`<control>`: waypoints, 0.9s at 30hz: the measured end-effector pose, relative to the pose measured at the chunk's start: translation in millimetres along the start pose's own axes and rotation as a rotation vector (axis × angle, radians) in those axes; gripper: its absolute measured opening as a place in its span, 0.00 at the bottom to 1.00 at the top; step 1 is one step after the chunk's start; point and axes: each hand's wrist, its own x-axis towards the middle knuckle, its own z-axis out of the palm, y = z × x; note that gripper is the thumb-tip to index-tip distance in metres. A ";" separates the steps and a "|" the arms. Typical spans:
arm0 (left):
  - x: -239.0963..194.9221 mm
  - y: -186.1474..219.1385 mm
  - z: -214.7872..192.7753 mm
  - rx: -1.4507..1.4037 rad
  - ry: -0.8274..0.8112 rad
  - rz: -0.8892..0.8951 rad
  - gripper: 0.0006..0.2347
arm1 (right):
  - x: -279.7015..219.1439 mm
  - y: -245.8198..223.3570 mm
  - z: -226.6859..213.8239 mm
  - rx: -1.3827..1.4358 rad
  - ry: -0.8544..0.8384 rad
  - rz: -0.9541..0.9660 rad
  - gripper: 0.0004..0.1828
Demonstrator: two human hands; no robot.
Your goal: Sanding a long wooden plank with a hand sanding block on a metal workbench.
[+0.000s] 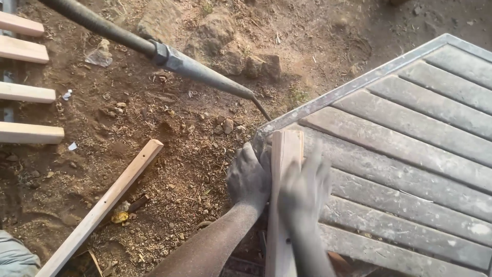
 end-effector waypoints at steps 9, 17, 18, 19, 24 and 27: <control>2.9 -4.6 15.1 0.032 0.133 0.051 0.24 | 136.7 36.4 71.0 0.506 0.170 -0.366 0.28; 6.3 -3.4 13.2 0.057 0.090 0.018 0.23 | 154.6 70.3 84.5 0.468 -0.064 0.191 0.29; 4.9 -2.3 10.0 0.057 0.099 0.015 0.23 | 136.3 62.8 71.6 0.471 -0.068 0.184 0.29; 4.0 -1.3 6.7 0.050 0.098 0.020 0.22 | 118.2 55.4 58.8 0.428 -0.042 0.096 0.26; 6.2 -2.3 6.0 0.047 0.115 0.044 0.21 | 38.4 46.4 17.7 0.379 -0.035 -0.002 0.23; 6.5 -0.8 2.5 0.048 0.143 0.053 0.21 | -21.1 56.0 1.0 0.369 -0.015 -0.044 0.22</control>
